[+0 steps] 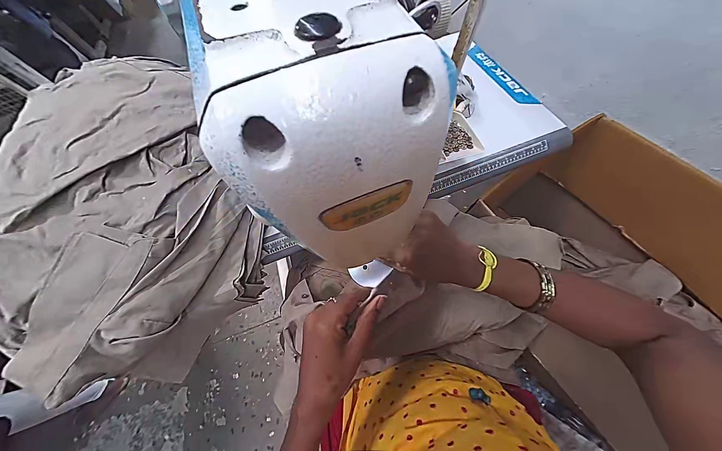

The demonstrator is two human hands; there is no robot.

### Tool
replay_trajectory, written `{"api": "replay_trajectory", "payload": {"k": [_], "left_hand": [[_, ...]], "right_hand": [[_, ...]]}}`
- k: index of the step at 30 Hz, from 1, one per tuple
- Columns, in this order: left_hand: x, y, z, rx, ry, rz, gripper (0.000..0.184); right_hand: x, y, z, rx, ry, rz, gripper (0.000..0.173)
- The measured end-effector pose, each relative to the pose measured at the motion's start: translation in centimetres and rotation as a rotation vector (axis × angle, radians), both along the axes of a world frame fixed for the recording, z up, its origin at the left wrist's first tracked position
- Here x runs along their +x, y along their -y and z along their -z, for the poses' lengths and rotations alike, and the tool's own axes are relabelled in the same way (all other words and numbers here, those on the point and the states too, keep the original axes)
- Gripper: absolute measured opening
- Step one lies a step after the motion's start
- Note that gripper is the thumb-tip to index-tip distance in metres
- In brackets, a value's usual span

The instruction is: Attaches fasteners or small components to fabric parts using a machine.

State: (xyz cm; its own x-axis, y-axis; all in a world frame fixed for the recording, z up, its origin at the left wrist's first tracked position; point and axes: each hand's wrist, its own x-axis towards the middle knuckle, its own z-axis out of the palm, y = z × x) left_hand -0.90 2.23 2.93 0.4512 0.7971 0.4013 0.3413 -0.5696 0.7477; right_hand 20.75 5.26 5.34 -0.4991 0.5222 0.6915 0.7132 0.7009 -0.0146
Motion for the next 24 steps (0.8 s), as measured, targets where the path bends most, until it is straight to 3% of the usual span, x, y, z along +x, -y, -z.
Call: {"api": "replay_trajectory", "payload": {"k": [4,5,8,12,18,24], "left_hand": [[-3.0,-0.2,-0.9,-0.092,0.115,0.027,0.031],[-4.6,-0.9,-1.0,-0.116,0.111,-0.027,0.03],[-9.1,-3.1,0.5,-0.171,-0.006,-0.32,0.031],[-11.1,-3.4,2.3,-0.251,-0.117,-0.454,0.034],[-10.0,-3.7,2.5,-0.223,-0.08,-0.456,0.034],[-8.3,-5.3,1.2,-0.085,-0.19,-0.423,0.04]], "right_hand": [[0.0,2.6,0.8,-0.626,-0.394,-0.369,0.031],[0.2,3.0,1.0,-0.667,-0.436,-0.335,0.028],[1.1,1.7,1.2,-0.693,-0.53,0.028,0.023],[-0.1,-0.2,0.1,-0.987,-0.55,0.283,0.036],[1.6,0.3,-0.5,-0.971,-0.582,0.152,0.025],[3.8,1.3,0.4,-0.732,-0.43,0.291,0.019]]}}
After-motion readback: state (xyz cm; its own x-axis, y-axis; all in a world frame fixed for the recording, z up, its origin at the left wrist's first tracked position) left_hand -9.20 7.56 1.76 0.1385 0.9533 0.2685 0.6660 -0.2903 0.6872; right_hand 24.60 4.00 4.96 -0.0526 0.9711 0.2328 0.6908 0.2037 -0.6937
